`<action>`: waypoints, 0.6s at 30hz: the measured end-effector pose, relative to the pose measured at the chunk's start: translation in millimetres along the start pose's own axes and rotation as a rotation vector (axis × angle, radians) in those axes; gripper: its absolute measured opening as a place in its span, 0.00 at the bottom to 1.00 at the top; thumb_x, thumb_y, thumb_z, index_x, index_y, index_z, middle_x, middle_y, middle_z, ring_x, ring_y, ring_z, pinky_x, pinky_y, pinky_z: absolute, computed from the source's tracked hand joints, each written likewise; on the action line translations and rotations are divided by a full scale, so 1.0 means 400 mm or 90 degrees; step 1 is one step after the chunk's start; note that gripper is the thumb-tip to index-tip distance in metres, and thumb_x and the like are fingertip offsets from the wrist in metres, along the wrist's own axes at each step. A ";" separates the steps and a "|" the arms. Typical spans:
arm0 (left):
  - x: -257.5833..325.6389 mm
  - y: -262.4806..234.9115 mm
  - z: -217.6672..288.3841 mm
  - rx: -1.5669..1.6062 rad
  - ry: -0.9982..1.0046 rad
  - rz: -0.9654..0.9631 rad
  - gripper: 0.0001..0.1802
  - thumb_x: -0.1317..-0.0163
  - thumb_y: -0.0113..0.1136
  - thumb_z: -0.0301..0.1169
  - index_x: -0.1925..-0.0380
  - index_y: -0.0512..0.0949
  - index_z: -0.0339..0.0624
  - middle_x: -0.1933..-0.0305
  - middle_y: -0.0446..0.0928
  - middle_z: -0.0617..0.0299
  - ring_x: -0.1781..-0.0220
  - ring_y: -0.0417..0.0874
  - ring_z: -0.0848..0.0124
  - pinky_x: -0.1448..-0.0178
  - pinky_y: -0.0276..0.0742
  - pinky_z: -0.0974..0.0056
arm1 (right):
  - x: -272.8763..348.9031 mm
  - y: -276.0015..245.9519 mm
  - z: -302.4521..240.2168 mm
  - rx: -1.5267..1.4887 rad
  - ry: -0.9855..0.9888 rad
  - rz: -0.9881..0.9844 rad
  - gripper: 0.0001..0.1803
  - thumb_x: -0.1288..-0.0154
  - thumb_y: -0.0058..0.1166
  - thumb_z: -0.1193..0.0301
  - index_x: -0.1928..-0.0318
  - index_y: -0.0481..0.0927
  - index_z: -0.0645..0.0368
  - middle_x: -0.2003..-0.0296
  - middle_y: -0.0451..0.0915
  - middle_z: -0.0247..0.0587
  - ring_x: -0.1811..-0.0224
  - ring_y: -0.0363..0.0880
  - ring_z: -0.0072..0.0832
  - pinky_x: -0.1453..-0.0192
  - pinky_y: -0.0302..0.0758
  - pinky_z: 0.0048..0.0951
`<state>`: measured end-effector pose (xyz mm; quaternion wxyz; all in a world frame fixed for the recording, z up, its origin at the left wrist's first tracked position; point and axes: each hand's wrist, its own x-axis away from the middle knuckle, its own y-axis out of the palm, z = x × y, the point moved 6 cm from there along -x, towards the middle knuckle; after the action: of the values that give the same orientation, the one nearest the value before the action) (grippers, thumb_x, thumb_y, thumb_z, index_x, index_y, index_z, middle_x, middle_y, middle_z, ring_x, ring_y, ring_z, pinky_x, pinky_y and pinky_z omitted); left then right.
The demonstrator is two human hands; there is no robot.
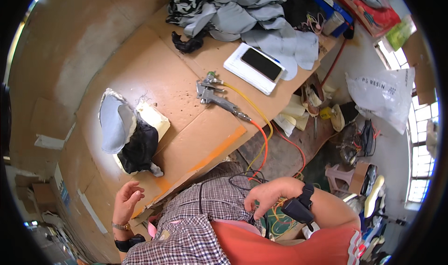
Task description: Applying adhesive to foam padding and fabric components using a spray gun for assembly.
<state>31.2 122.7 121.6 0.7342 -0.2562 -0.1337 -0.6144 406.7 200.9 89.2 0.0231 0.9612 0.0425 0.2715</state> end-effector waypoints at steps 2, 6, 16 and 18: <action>-0.009 -0.011 0.012 -0.026 0.009 0.027 0.17 0.36 0.57 0.29 0.48 0.72 0.39 0.59 0.80 0.60 0.61 0.80 0.73 0.56 0.75 0.69 | 0.000 0.082 0.039 -0.045 0.116 -0.186 0.23 0.45 0.63 0.61 0.51 0.76 0.58 0.68 0.80 0.38 0.73 0.79 0.29 0.72 0.75 0.32; -0.022 -0.034 0.030 -0.034 0.019 0.035 0.16 0.36 0.57 0.29 0.48 0.73 0.39 0.60 0.80 0.61 0.61 0.80 0.73 0.56 0.75 0.69 | 0.016 0.162 0.078 -0.050 0.151 -0.192 0.16 0.40 0.59 0.60 0.57 0.81 0.58 0.74 0.80 0.39 0.73 0.76 0.27 0.72 0.73 0.32; -0.014 -0.131 -0.034 -0.018 0.032 0.097 0.15 0.37 0.56 0.25 0.50 0.73 0.36 0.63 0.77 0.64 0.63 0.77 0.76 0.56 0.74 0.71 | 0.171 0.330 0.269 -0.273 0.398 -0.310 0.19 0.38 0.56 0.50 0.62 0.83 0.52 0.74 0.78 0.24 0.73 0.77 0.14 0.75 0.67 0.18; -0.006 -0.155 -0.076 -0.033 0.005 0.128 0.15 0.38 0.57 0.26 0.51 0.73 0.35 0.65 0.77 0.65 0.64 0.77 0.76 0.58 0.75 0.71 | 0.123 0.310 0.224 -0.316 0.309 -0.245 0.19 0.37 0.57 0.53 0.56 0.81 0.54 0.70 0.78 0.23 0.70 0.77 0.13 0.73 0.69 0.19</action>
<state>-33.1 101.4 108.2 0.7856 -0.2850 -0.0887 -0.5420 503.7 80.3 46.8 0.2949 0.8088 0.1593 0.4832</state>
